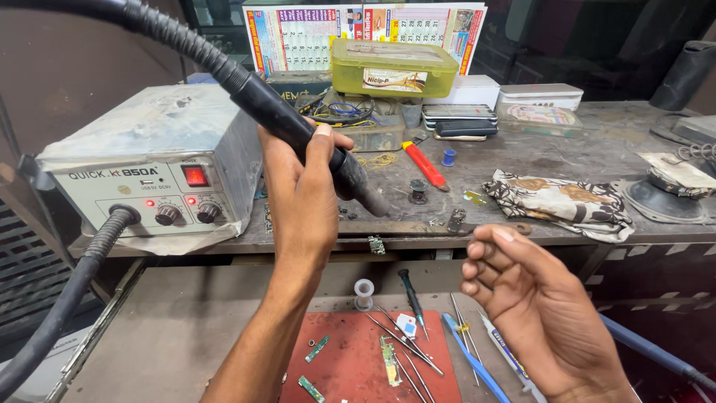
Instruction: The person uses a soldering iron and tweezers to work on a small circuit board, then switches to a hot air rework station to heat the board while holding it with tweezers. The person handles the circuit board and tools throughout the clip.
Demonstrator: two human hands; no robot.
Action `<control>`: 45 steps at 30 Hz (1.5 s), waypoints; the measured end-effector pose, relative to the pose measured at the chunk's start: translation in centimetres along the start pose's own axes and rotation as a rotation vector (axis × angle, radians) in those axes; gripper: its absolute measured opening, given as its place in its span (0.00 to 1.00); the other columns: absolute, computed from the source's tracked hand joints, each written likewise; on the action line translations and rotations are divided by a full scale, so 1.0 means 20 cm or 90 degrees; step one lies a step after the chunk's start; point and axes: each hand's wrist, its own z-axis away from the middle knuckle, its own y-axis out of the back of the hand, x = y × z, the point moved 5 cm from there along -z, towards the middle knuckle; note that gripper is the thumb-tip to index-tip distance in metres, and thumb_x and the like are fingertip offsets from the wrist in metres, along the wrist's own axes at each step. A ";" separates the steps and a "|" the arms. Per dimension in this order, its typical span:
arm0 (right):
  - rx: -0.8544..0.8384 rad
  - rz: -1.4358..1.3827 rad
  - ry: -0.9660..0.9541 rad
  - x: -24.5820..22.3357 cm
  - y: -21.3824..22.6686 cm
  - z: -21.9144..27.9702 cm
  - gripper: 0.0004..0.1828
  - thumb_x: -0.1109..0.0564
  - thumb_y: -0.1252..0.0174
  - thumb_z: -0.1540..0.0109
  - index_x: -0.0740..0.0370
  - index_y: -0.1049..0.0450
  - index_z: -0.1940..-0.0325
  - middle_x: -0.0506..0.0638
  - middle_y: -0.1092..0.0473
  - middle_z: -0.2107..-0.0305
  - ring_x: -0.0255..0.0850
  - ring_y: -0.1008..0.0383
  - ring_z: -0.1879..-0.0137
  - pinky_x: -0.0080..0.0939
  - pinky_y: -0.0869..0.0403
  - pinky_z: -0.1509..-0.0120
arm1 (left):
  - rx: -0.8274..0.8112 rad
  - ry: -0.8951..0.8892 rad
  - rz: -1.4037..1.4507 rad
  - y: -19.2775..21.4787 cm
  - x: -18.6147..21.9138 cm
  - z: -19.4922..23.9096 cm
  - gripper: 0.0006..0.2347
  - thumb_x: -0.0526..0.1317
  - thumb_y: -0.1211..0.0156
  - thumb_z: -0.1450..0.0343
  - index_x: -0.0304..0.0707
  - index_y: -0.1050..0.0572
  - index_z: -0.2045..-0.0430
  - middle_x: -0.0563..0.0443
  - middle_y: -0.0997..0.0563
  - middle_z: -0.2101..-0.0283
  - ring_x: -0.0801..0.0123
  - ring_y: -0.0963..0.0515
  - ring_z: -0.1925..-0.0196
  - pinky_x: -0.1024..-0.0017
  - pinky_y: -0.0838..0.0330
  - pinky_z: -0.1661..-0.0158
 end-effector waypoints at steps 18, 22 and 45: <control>0.104 0.435 0.005 0.19 0.39 -0.01 0.10 0.58 0.41 0.39 0.68 0.23 0.59 0.55 0.23 0.72 0.39 0.24 0.69 0.39 0.28 0.68 | 0.030 -0.069 -0.095 0.04 -0.04 -0.08 0.08 0.33 0.50 0.27 0.31 0.33 0.55 0.51 0.26 0.68 0.72 0.21 0.68 0.71 0.26 0.63; 0.130 0.618 -0.019 0.25 0.43 0.01 0.09 0.56 0.35 0.42 0.62 0.21 0.60 0.51 0.22 0.74 0.35 0.25 0.70 0.36 0.24 0.66 | -0.013 -0.054 -0.089 0.01 -0.04 -0.11 0.12 0.34 0.50 0.28 0.32 0.34 0.50 0.53 0.24 0.70 0.74 0.21 0.69 0.72 0.26 0.66; 0.051 1.002 -0.216 0.63 0.60 0.10 0.11 0.48 0.25 0.45 0.47 0.20 0.64 0.39 0.21 0.78 0.26 0.19 0.71 0.32 0.20 0.62 | -0.085 -0.012 -0.154 0.01 -0.08 -0.11 0.07 0.36 0.49 0.27 0.35 0.34 0.58 0.51 0.19 0.73 0.74 0.19 0.71 0.71 0.25 0.68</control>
